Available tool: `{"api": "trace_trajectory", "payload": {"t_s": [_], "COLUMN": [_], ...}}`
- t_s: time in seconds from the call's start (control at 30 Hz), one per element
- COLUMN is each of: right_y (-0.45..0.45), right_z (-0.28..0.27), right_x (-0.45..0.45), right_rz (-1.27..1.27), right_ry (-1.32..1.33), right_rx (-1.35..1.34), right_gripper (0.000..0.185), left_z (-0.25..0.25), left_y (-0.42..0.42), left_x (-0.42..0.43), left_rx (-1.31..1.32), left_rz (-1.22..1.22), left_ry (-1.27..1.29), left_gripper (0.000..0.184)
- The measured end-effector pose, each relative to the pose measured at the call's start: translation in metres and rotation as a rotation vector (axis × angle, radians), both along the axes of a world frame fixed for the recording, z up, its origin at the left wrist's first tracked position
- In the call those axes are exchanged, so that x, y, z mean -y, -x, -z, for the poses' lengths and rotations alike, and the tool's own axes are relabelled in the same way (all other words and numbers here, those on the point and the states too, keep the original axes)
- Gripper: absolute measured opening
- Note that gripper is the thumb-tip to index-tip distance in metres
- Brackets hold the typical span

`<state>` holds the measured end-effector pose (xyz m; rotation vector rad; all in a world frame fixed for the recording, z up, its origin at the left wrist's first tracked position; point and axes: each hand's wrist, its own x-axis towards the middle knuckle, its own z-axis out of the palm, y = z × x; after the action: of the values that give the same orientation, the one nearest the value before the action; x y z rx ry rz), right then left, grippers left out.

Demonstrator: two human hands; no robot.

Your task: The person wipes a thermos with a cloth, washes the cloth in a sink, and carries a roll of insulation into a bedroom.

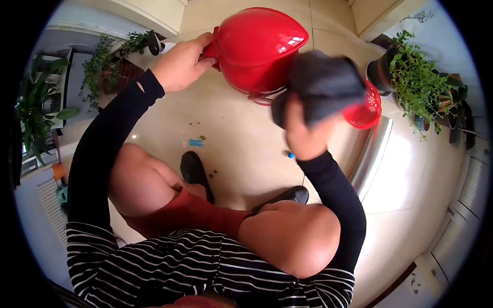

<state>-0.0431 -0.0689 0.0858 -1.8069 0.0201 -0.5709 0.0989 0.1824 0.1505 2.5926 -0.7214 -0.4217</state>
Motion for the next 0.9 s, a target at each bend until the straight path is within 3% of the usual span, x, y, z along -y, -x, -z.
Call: {"api": "trace_trajectory", "payload": {"t_s": [0.1, 0.17, 0.2, 0.27, 0.3, 0.4, 0.43, 0.53, 0.6, 0.63, 0.73, 0.9], "right_y": [-0.012, -0.004, -0.002, 0.009, 0.016, 0.046, 0.055, 0.072, 0.082, 0.084, 0.09, 0.098], "right_z": [-0.004, 0.004, -0.013, 0.0, 0.01, 0.048, 0.062, 0.073, 0.054, 0.064, 0.066, 0.059], "right_x": [-0.035, -0.05, -0.056, -0.06, -0.058, -0.046, -0.039, -0.009, 0.013, 0.024, 0.052, 0.093], "right_rz": [-0.139, -0.372, -0.597, -0.862, -0.927, -1.01, -0.985, -0.887, -0.641, -0.639, -0.476, -0.125], "right_ry": [0.338, 0.478, 0.554, 0.517, 0.431, 0.129, 0.011, -0.481, -0.723, -0.689, -0.607, -0.779], "right_rx": [0.231, 0.336, 0.233, 0.186, 0.11, -0.258, -0.317, -0.664, -0.878, -0.899, -0.9, -0.721], "right_gripper": [0.024, 0.044, 0.044, 0.041, 0.041, 0.039, 0.039, 0.035, 0.031, 0.03, 0.031, 0.039], "left_z": [0.007, 0.015, 0.016, 0.011, 0.006, 0.001, 0.005, -0.014, -0.036, -0.046, -0.065, -0.062], "left_y": [-0.004, -0.006, -0.005, -0.001, 0.002, 0.011, 0.015, 0.028, 0.033, 0.036, 0.054, 0.075], "left_x": [-0.004, -0.008, -0.008, -0.009, -0.009, -0.022, -0.029, -0.041, -0.033, -0.028, -0.01, 0.008], "left_rx": [-0.006, 0.002, -0.004, -0.007, -0.038, -0.122, -0.025, -0.098, -0.194, -0.239, -0.345, -0.398], "left_rz": [0.002, 0.026, 0.034, 0.052, 0.03, 0.0, 0.036, -0.003, 0.042, 0.065, 0.132, 0.417], "left_ry": [0.033, 0.092, 0.118, 0.167, 0.151, 0.115, 0.139, -0.064, -0.283, -0.394, -0.33, -0.285], "left_gripper": [0.027, 0.03, 0.032, 0.035, 0.047, 0.06, 0.071, 0.062, 0.055, 0.052, 0.047, 0.046]}}
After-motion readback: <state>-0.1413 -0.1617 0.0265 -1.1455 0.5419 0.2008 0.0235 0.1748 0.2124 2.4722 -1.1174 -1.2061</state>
